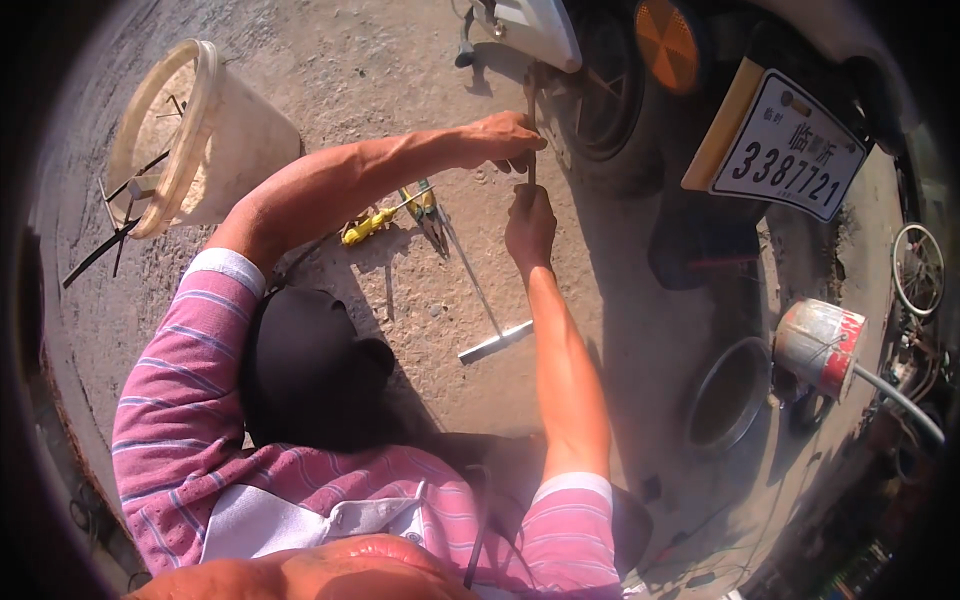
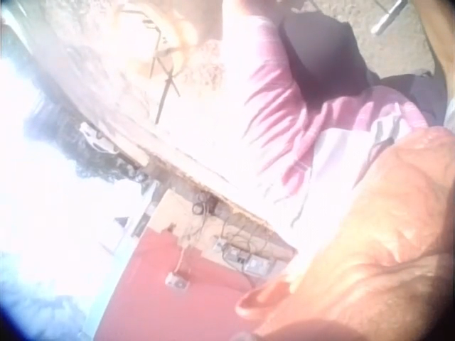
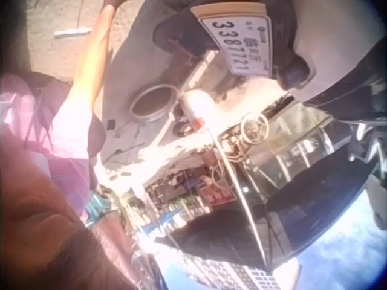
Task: The person works on the rear wheel area of a scooter, using a screwdriver and other tools to handle metal components and wires, and eventually sorts through a bucket of metal parts and scraps.
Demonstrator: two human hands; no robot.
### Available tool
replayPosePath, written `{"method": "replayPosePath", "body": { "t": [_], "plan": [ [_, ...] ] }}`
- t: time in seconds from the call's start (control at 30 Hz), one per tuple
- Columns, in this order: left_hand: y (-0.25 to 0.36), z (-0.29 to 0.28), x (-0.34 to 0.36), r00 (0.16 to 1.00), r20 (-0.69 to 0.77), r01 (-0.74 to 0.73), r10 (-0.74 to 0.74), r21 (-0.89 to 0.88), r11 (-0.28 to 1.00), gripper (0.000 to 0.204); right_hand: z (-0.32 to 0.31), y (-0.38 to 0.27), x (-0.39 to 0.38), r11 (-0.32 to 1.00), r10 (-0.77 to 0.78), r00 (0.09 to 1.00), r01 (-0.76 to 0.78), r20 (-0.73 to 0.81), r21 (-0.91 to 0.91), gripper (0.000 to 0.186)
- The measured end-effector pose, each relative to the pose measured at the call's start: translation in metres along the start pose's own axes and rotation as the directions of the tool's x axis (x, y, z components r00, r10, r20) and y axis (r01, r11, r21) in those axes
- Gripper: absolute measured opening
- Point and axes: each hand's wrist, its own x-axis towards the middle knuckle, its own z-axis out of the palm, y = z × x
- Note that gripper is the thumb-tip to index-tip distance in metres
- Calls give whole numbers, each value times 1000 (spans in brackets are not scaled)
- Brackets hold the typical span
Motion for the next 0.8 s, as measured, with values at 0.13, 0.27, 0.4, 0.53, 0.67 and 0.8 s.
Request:
{"method": "replayPosePath", "body": {
  "t": [0.13, 0.27, 0.4, 0.53, 0.67, 0.8],
  "plan": [
    [-14, -9, 23, 997, 6, -74, 74, 59, 995, 29, 14, 15, 28, 997, -82, 997, 82, -9, 10, 38],
    [-22, -16, 39, 968, -31, -219, 250, 384, 897, 32, 31, 34, 60, 987, -161, 987, 161, -3, 12, 36],
    [-27, -15, 35, 970, -109, -151, 218, 430, 890, 34, 36, 36, 61, 996, -94, 995, 94, 44, -6, 36],
    [-30, -17, 49, 925, 38, -328, 379, 584, 742, 35, 28, 40, 74, 982, -133, 991, 129, -17, -136, 37],
    [-43, -25, 65, 915, -85, -221, 394, 712, 666, 34, 42, 26, 102, 965, -108, 992, 122, 72, -231, 39],
    [-24, -19, 44, 940, -238, -43, 244, 628, 777, 37, 39, 29, 109, 972, -52, 984, 89, 171, -219, 34]
  ]
}}
